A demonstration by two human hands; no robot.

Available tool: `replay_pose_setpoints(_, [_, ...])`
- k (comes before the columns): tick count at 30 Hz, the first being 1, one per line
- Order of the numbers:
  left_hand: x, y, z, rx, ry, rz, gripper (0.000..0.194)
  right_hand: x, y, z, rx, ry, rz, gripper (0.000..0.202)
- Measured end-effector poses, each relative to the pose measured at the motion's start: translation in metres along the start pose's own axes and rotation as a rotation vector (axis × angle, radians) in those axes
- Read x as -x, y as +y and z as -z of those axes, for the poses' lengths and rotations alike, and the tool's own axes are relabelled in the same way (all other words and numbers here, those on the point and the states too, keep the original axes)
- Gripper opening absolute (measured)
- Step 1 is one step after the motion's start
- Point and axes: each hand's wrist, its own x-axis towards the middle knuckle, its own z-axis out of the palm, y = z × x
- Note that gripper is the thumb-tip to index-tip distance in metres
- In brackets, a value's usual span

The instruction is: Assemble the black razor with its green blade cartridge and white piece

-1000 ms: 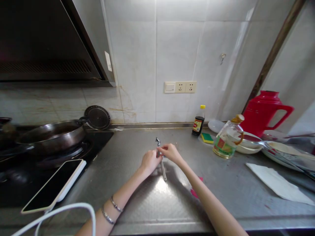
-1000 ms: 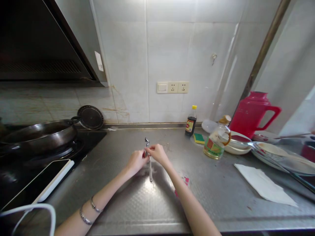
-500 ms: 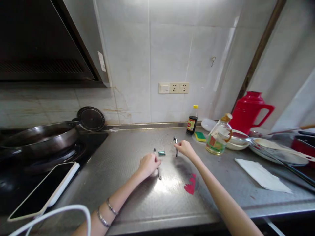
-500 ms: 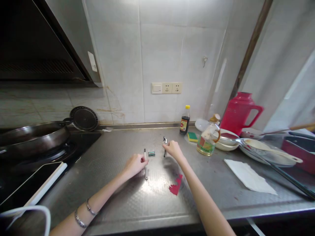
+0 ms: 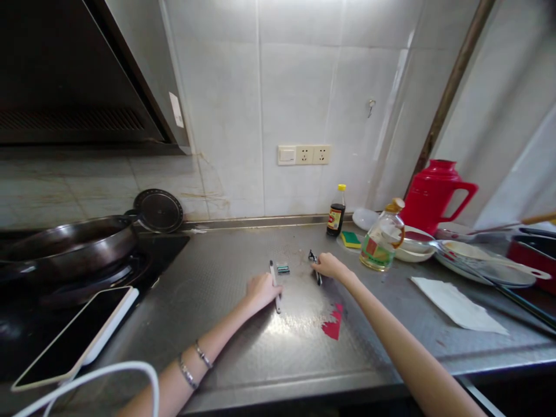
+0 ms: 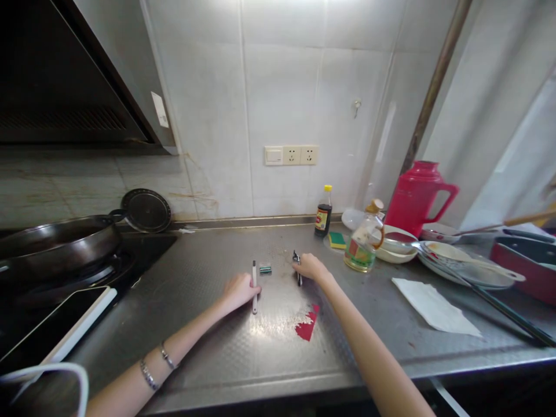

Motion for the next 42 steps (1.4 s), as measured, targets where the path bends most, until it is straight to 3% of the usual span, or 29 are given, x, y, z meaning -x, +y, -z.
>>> replay_pose_setpoints(14, [-0.007,-0.005,0.003,0.057,0.033,-0.003,0.026,0.016,0.003,0.011,-0.053,0.074,0.001,0.035])
replay_pose_setpoints(18, [-0.008,0.002,0.005,0.186,0.121,-0.098,0.027,0.024,-0.017,0.020,-0.154,0.101,0.064,0.037])
replay_pose_setpoints(23, [0.001,0.025,0.005,0.325,0.165,-0.196,0.028,0.040,-0.055,0.020,-0.530,0.036,0.098,0.043])
replay_pose_setpoints(30, [0.005,0.043,0.002,0.406,0.163,-0.236,0.028,0.051,-0.074,0.016,-0.524,0.154,0.123,0.029])
replay_pose_setpoints(36, [0.001,0.055,-0.001,0.455,0.142,-0.267,0.030,0.044,-0.061,0.016,-0.454,0.138,0.111,0.026])
replay_pose_setpoints(42, [-0.010,0.062,0.001,0.476,0.099,-0.366,0.027,0.027,-0.003,0.036,-0.232,0.110,-0.009,0.032])
